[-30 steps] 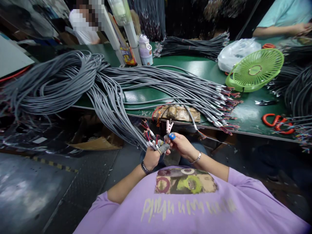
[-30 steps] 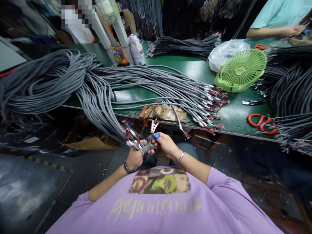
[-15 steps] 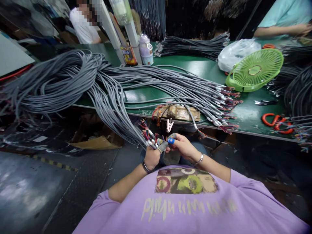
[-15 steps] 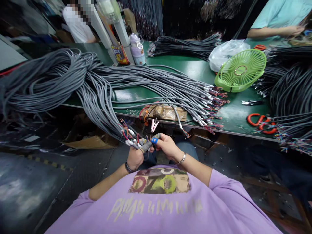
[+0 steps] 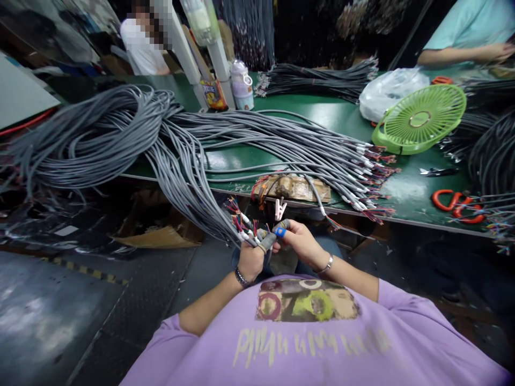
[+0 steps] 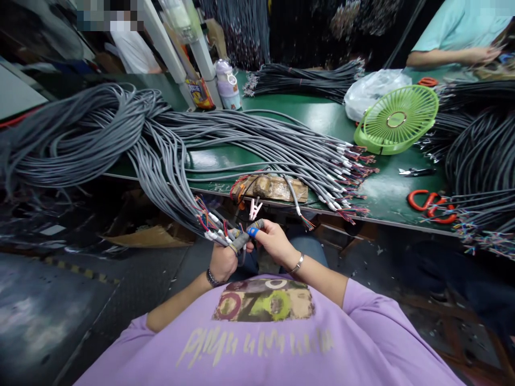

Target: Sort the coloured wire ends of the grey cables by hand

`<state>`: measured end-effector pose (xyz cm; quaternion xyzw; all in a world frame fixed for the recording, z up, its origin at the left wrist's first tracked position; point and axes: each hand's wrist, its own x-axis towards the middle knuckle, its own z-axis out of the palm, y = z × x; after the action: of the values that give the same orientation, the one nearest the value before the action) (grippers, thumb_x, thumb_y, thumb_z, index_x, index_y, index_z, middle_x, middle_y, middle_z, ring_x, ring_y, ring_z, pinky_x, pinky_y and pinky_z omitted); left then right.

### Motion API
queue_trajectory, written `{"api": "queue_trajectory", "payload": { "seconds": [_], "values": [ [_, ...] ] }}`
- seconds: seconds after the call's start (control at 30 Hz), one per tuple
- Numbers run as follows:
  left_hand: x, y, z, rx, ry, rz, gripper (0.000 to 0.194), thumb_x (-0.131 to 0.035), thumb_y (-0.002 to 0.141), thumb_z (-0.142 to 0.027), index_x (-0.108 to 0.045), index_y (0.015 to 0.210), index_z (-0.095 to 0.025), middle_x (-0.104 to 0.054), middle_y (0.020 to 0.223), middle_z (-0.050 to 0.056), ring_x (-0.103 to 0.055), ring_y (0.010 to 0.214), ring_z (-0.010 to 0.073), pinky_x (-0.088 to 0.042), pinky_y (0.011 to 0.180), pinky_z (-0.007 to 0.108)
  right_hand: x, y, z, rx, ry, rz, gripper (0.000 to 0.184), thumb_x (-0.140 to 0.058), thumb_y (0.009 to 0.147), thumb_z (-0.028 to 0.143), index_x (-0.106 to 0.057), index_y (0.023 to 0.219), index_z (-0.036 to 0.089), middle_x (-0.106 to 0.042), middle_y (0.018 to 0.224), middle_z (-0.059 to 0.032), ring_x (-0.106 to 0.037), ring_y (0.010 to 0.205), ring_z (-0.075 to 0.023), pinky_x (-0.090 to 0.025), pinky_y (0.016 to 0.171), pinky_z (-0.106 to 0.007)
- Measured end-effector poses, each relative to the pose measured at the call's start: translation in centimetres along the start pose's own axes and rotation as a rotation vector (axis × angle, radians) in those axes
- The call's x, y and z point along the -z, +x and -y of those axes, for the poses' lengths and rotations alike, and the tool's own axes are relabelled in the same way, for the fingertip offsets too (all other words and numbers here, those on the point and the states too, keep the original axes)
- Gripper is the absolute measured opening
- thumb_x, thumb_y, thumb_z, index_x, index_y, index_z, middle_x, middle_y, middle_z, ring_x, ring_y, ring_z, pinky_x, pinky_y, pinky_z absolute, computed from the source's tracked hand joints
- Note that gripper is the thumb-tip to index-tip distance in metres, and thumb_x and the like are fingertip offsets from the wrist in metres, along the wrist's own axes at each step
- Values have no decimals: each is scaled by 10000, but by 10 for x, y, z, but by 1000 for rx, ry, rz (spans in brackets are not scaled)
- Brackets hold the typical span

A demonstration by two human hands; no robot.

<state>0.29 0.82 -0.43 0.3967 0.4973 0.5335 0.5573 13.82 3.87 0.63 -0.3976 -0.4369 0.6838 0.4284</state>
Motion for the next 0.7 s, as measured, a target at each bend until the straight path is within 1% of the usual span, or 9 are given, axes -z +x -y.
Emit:
{"api": "queue_trajectory", "payload": {
  "seconds": [0.1,0.23,0.33,0.37,0.43,0.5,0.57,0.63,0.7],
  "values": [
    [-1,0,-4,4,-47,-19,199,-720,703,-329,-644,664,-149,-663,547,12,-650,535,152,-535,520,243,7,4,-7,-21,121,-33,299,-730,682,426,-602,712,158,-546,598,40,-440,511,-65,-399,529,-218],
    [-4,3,-11,17,-110,-2,179,-723,694,-303,-643,666,-145,-660,544,7,-637,513,141,-535,513,243,21,19,-9,-154,355,-59,408,-611,760,563,-620,771,155,-592,694,-2,-475,533,-72,-448,549,-231],
    [-10,8,-18,27,-135,7,178,-730,682,-297,-642,663,-144,-650,528,3,-626,494,134,-530,503,238,22,34,-3,-230,368,11,447,-568,787,585,-636,776,143,-600,700,-24,-486,539,-82,-448,547,-240],
    [-12,10,-20,32,-140,6,179,-733,675,-298,-642,664,-144,-646,521,0,-622,487,133,-529,499,237,21,37,-1,-216,352,46,449,-578,779,587,-639,774,143,-592,677,-20,-485,539,-87,-442,547,-243],
    [-15,12,-23,44,-142,1,181,-739,665,-298,-643,670,-145,-638,508,-4,-618,478,132,-525,492,235,17,43,0,-119,290,61,445,-604,757,588,-639,746,145,-569,625,-6,-473,536,-91,-421,546,-242],
    [-17,13,-25,50,-138,-1,179,-738,663,-298,-643,672,-147,-635,503,-5,-618,477,131,-522,489,231,13,46,-2,4,212,-6,448,-611,746,594,-636,710,148,-561,600,0,-463,537,-93,-399,546,-239],
    [-18,14,-24,53,-127,-4,178,-735,666,-299,-642,671,-147,-637,505,-4,-620,479,131,-519,488,228,11,47,-5,66,191,-75,465,-587,753,614,-643,717,153,-571,606,-2,-469,542,-98,-393,546,-241],
    [-18,15,-22,51,-121,-9,182,-734,666,-302,-640,670,-147,-639,507,-2,-624,485,135,-519,487,228,10,48,-7,24,255,-54,497,-542,770,642,-650,762,157,-582,617,-11,-497,553,-114,-403,544,-251],
    [-18,15,-21,45,-126,-13,191,-735,664,-309,-636,665,-146,-637,503,0,-632,498,141,-520,490,230,8,50,-6,-74,359,7,514,-514,784,652,-646,793,156,-591,623,-22,-522,562,-132,-418,537,-264]
  ]
}}
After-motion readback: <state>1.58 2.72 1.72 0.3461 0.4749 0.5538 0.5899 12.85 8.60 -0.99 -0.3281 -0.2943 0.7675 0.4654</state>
